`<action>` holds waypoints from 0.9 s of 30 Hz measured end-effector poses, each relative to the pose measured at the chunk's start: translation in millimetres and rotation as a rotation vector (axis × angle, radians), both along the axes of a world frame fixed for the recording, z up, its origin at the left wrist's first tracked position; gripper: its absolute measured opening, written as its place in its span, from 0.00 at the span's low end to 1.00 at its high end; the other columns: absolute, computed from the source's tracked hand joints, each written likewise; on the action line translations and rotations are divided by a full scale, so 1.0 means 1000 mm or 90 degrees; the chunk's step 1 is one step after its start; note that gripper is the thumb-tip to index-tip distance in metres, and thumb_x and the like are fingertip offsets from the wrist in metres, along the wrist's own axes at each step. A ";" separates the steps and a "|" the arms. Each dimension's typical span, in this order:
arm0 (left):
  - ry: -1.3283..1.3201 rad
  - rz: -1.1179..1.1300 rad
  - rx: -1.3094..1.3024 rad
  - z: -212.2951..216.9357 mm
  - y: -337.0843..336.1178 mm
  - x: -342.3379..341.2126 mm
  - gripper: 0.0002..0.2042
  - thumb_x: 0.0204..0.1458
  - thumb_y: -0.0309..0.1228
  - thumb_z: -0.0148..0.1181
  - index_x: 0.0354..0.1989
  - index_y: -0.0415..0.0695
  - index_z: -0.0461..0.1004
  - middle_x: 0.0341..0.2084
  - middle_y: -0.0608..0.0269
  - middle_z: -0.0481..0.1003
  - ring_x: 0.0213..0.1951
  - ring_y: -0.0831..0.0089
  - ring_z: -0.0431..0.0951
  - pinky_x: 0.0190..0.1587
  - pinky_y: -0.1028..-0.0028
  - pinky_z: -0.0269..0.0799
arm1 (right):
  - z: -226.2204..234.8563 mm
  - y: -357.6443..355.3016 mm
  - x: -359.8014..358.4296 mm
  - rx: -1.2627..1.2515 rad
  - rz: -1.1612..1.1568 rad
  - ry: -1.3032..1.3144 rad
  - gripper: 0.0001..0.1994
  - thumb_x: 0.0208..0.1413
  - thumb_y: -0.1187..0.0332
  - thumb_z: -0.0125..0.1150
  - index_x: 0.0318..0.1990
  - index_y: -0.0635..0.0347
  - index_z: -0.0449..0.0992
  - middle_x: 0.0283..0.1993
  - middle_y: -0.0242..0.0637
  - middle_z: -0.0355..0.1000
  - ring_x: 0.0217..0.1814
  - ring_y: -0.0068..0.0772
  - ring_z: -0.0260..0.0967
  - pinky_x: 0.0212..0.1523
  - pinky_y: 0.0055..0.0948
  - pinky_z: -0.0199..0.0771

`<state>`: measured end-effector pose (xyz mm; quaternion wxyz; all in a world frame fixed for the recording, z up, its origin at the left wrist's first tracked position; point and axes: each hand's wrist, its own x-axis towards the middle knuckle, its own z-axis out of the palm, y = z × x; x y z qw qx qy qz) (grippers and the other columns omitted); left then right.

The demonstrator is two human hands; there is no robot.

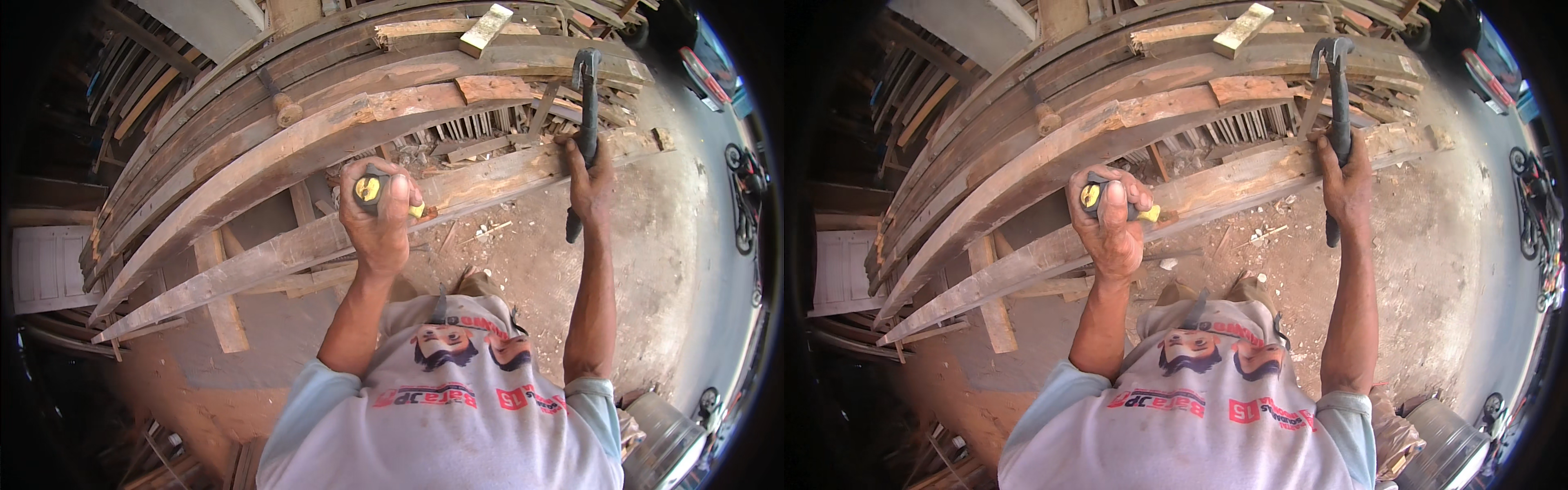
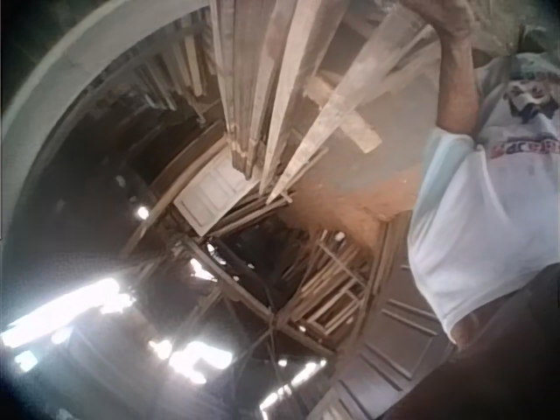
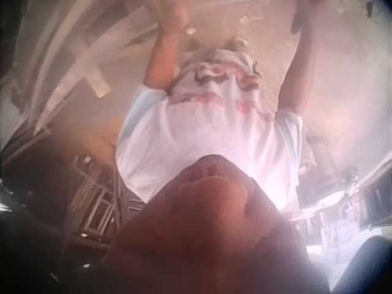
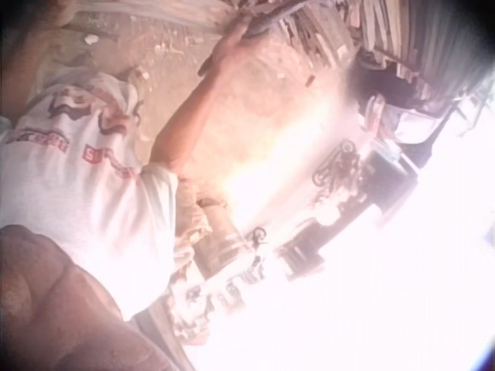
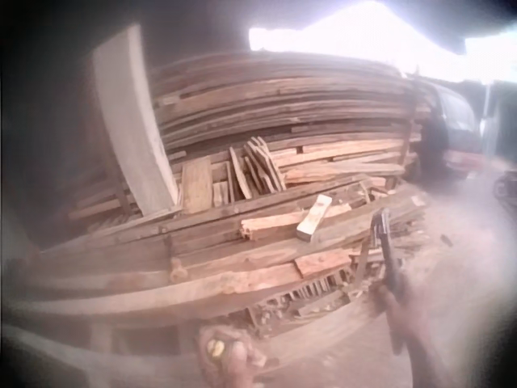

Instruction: The person uses a hammer and a small wooden block to repeatedly strike a long wooden plank resting on a curved wooden structure. The person adjusts the plank's position and continues hammering along its length.

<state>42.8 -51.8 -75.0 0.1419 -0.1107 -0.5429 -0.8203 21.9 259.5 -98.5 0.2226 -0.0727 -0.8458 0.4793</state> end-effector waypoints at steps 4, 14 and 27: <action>-0.022 0.016 -0.062 0.001 0.005 0.002 0.12 0.64 0.32 0.62 0.47 0.43 0.67 0.32 0.60 0.73 0.32 0.75 0.73 0.36 0.72 0.73 | 0.003 -0.001 0.002 -0.001 0.004 0.003 0.12 0.69 0.60 0.60 0.52 0.57 0.77 0.43 0.36 0.80 0.44 0.29 0.74 0.49 0.35 0.73; -0.071 -0.057 -0.206 0.018 0.016 -0.008 0.08 0.56 0.27 0.72 0.35 0.44 0.75 0.26 0.77 0.72 0.29 0.88 0.70 0.32 0.82 0.69 | 0.031 -0.011 0.029 0.104 0.065 -0.002 0.16 0.70 0.57 0.60 0.52 0.61 0.72 0.29 0.33 0.74 0.33 0.28 0.72 0.37 0.35 0.75; -0.010 -0.063 -0.303 0.013 0.013 -0.006 0.15 0.50 0.29 0.76 0.43 0.40 0.77 0.28 0.72 0.78 0.32 0.85 0.73 0.37 0.77 0.73 | 0.153 -0.063 0.095 0.448 0.431 -0.300 0.14 0.66 0.66 0.59 0.48 0.63 0.62 0.27 0.58 0.74 0.33 0.68 0.75 0.32 0.57 0.71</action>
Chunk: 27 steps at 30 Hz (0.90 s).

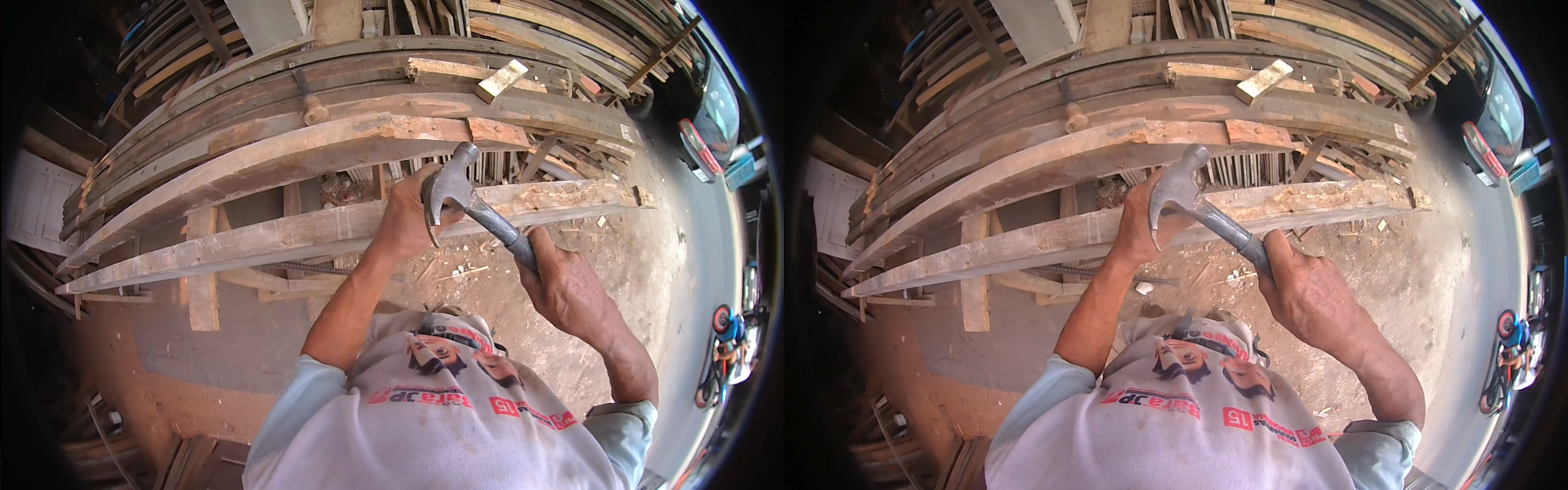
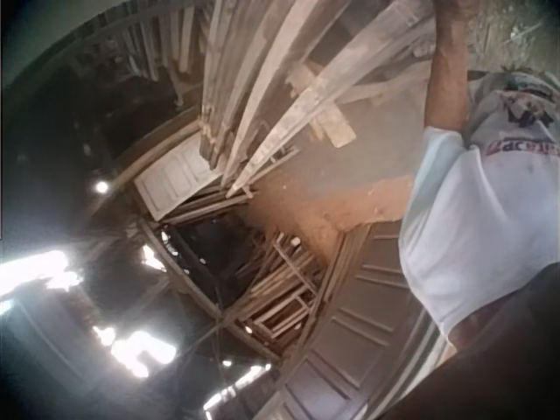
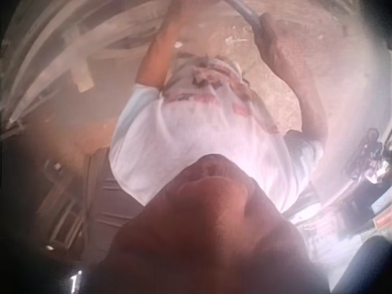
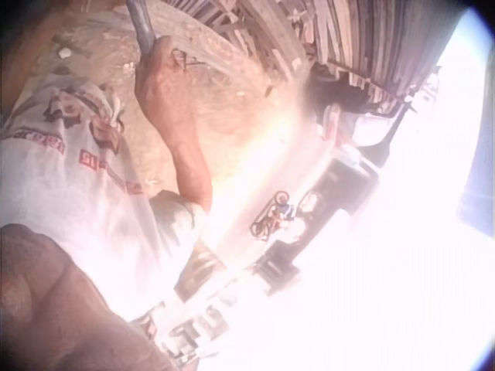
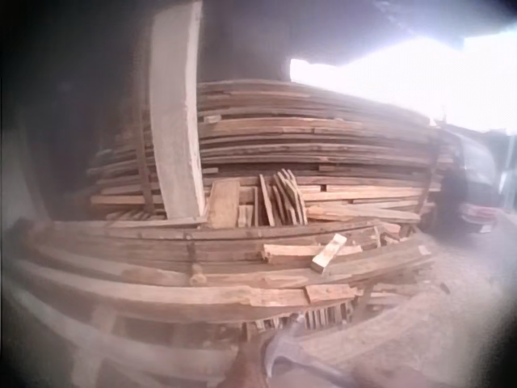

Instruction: The person uses a hammer and a small wooden block to repeatedly strike a long wooden plank resting on a curved wooden structure. The person adjusts the plank's position and continues hammering along its length.

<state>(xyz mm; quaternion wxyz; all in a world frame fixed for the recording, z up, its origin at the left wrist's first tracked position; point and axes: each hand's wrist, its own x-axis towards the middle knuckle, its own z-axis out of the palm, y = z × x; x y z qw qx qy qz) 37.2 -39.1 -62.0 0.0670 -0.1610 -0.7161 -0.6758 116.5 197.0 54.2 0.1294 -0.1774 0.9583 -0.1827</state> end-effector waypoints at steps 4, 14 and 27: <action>-0.071 -0.108 0.001 0.006 -0.012 -0.004 0.17 0.49 0.37 0.79 0.40 0.42 0.79 0.28 0.71 0.78 0.31 0.84 0.74 0.36 0.76 0.72 | 0.036 -0.010 0.012 -0.104 -0.118 -0.002 0.14 0.67 0.64 0.61 0.49 0.62 0.66 0.24 0.52 0.71 0.29 0.60 0.75 0.30 0.50 0.69; 0.013 -0.183 -0.087 0.002 -0.020 -0.016 0.15 0.49 0.36 0.78 0.37 0.42 0.80 0.27 0.71 0.78 0.31 0.82 0.75 0.37 0.76 0.73 | -0.007 -0.006 0.015 -0.242 -0.089 0.267 0.11 0.71 0.65 0.56 0.48 0.63 0.65 0.25 0.39 0.67 0.19 0.31 0.63 0.22 0.30 0.67; -0.029 -0.183 -0.083 0.003 -0.019 -0.008 0.16 0.48 0.34 0.78 0.38 0.40 0.79 0.25 0.70 0.76 0.29 0.80 0.72 0.35 0.73 0.72 | 0.042 -0.012 0.022 -0.818 -0.158 0.499 0.11 0.71 0.67 0.53 0.36 0.59 0.62 0.21 0.32 0.61 0.15 0.25 0.57 0.15 0.29 0.60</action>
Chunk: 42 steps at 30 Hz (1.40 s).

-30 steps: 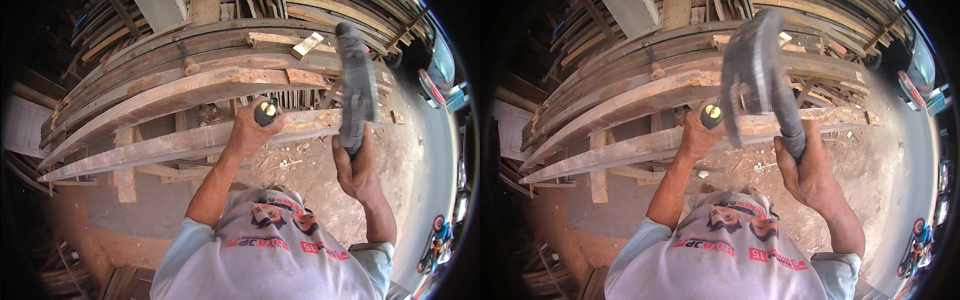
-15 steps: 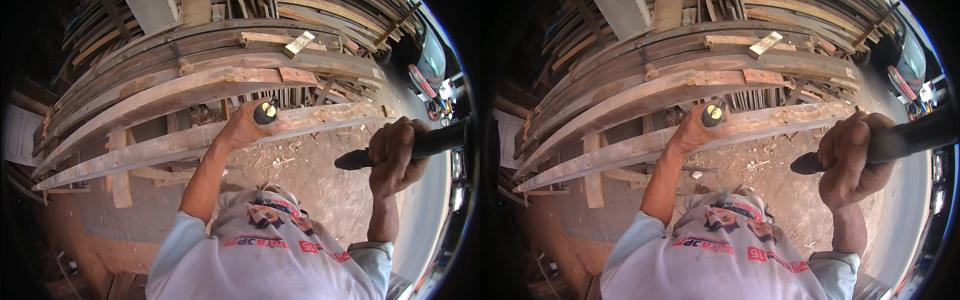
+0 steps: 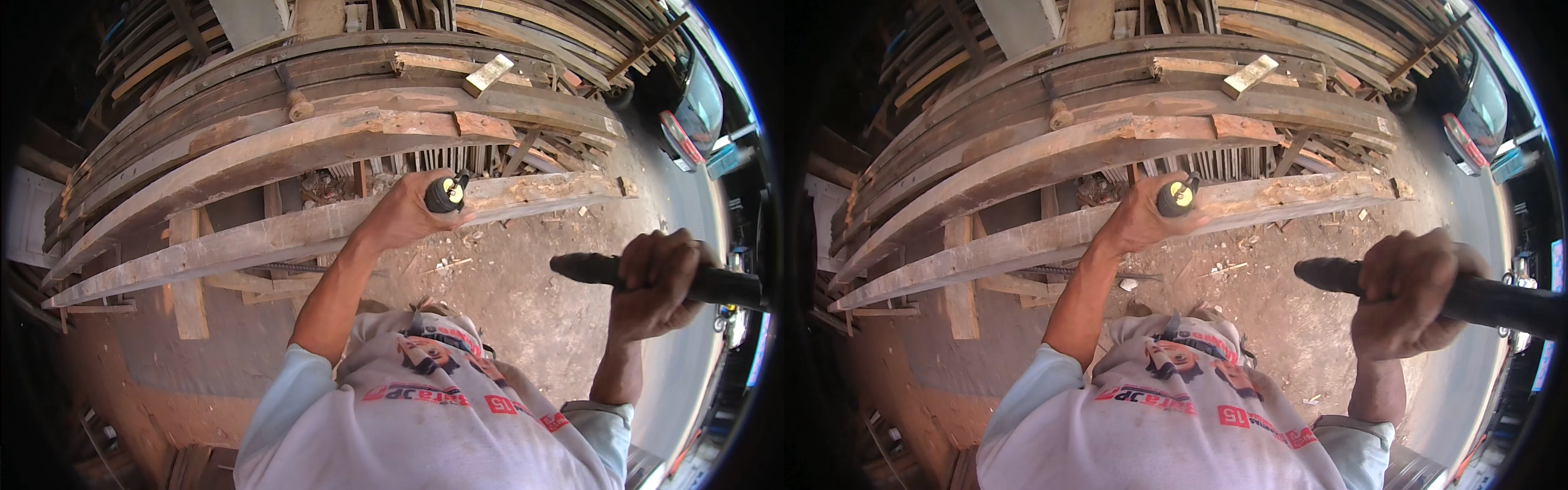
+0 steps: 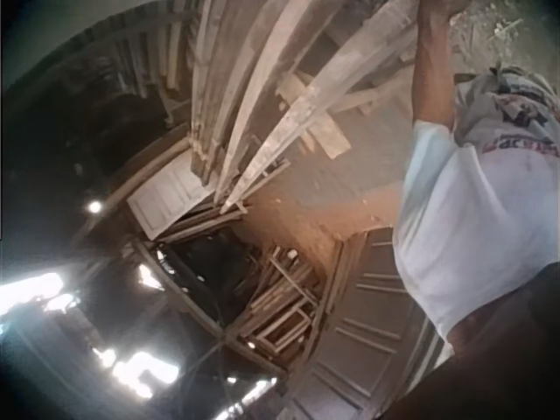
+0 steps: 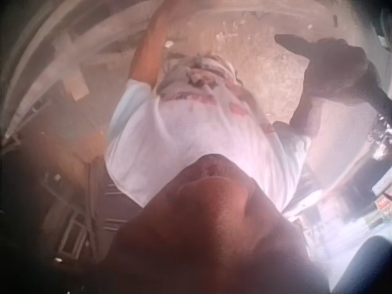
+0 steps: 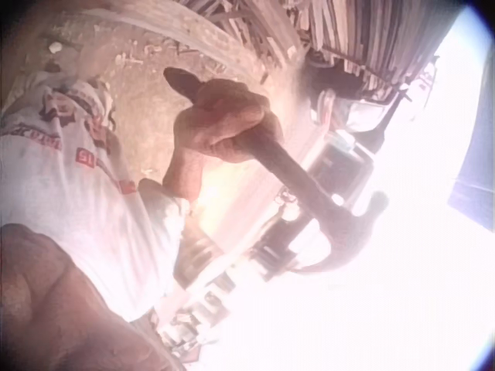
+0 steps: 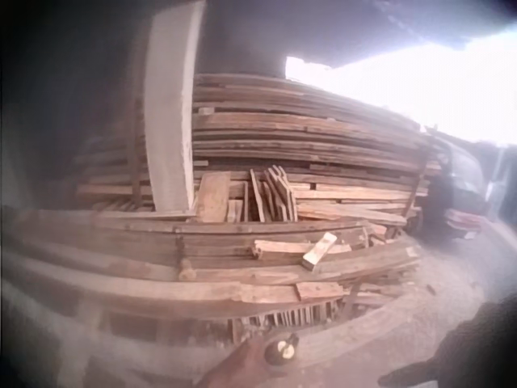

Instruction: The person uses a hammer and a small wooden block to repeatedly strike a long wooden plank resting on a curved wooden structure. The person adjusts the plank's position and continues hammering along its length.

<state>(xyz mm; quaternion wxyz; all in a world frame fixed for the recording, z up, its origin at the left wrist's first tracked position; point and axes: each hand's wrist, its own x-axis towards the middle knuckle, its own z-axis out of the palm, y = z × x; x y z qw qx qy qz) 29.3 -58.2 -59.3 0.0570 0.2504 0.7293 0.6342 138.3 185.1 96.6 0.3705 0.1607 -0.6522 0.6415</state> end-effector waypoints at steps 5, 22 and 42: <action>0.005 -0.054 0.026 0.008 0.008 -0.019 0.15 0.47 0.32 0.78 0.38 0.41 0.79 0.27 0.69 0.77 0.31 0.82 0.73 0.36 0.74 0.72 | -0.054 0.006 0.006 0.654 0.014 -0.500 0.10 0.67 0.67 0.60 0.44 0.63 0.66 0.21 0.44 0.66 0.20 0.39 0.68 0.23 0.45 0.66; 0.037 -0.024 0.039 -0.002 0.000 -0.004 0.15 0.48 0.33 0.78 0.34 0.38 0.77 0.23 0.67 0.76 0.26 0.79 0.71 0.31 0.72 0.71 | -0.038 -0.001 0.026 0.489 -0.186 -0.421 0.10 0.65 0.70 0.63 0.45 0.62 0.68 0.23 0.38 0.67 0.21 0.30 0.66 0.23 0.34 0.64; -0.026 -0.034 0.154 0.006 -0.002 0.000 0.24 0.51 0.44 0.75 0.48 0.40 0.76 0.38 0.64 0.79 0.38 0.79 0.77 0.41 0.75 0.74 | -0.123 0.018 -0.045 0.309 -0.158 -0.484 0.10 0.68 0.64 0.61 0.44 0.62 0.71 0.24 0.37 0.69 0.27 0.29 0.65 0.32 0.36 0.70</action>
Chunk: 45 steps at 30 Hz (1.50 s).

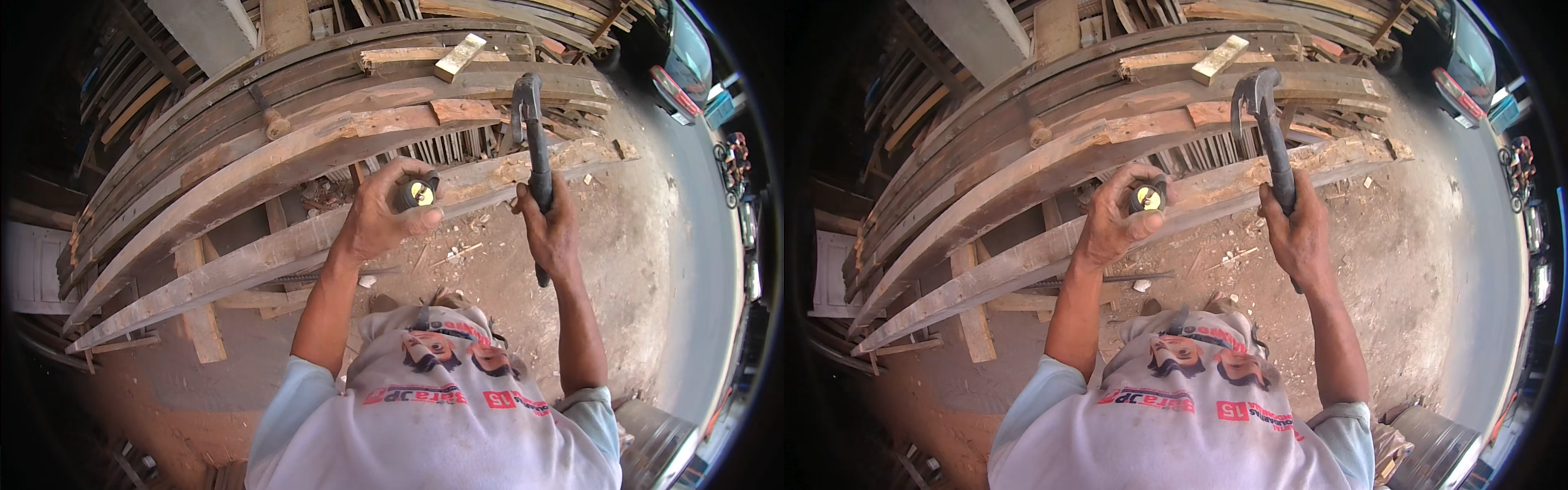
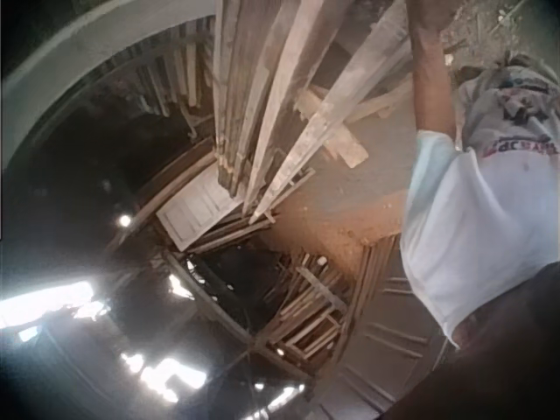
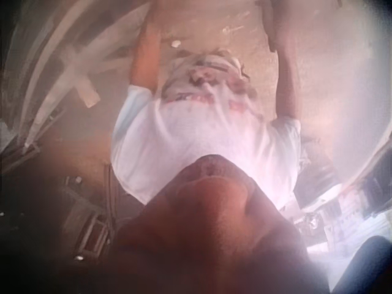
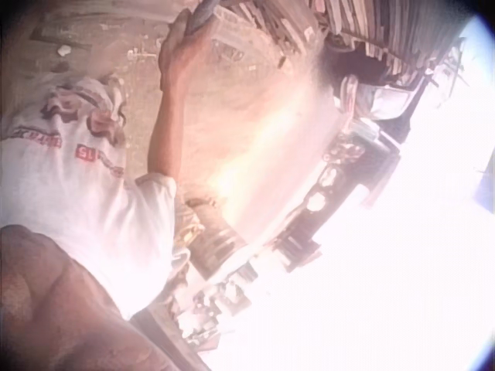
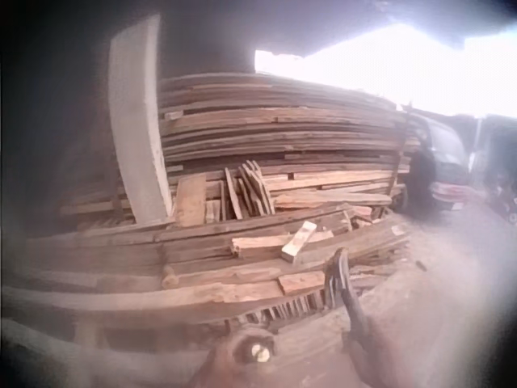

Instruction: The person uses a hammer and a small wooden block to repeatedly strike a long wooden plank resting on a curved wooden structure. The person adjusts the plank's position and continues hammering along its length.

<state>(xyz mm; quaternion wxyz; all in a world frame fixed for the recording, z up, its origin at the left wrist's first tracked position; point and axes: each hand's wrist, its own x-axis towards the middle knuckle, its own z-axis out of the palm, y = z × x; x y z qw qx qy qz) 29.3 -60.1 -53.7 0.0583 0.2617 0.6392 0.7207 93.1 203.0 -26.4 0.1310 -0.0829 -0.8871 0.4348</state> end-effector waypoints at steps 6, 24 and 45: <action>0.020 0.092 0.046 0.018 0.012 0.013 0.26 0.59 0.47 0.66 0.53 0.35 0.72 0.45 0.56 0.77 0.47 0.73 0.76 0.52 0.71 0.73 | -0.031 0.032 -0.086 0.114 0.078 0.186 0.13 0.66 0.62 0.61 0.46 0.64 0.72 0.28 0.48 0.73 0.39 0.51 0.74 0.41 0.48 0.72; 0.062 0.365 -0.382 0.042 0.064 0.002 0.11 0.66 0.23 0.46 0.44 0.35 0.77 0.21 0.64 0.71 0.26 0.78 0.73 0.32 0.73 0.72 | -0.044 0.029 -0.096 0.341 0.175 0.091 0.07 0.63 0.68 0.58 0.38 0.60 0.67 0.25 0.48 0.77 0.34 0.53 0.79 0.51 0.47 0.73; 0.102 0.349 -0.291 0.030 0.056 0.005 0.09 0.64 0.26 0.54 0.50 0.39 0.73 0.27 0.65 0.75 0.28 0.82 0.74 0.31 0.76 0.70 | -0.051 0.029 -0.088 0.352 0.143 0.105 0.09 0.62 0.67 0.59 0.41 0.59 0.66 0.33 0.47 0.79 0.40 0.56 0.78 0.53 0.49 0.73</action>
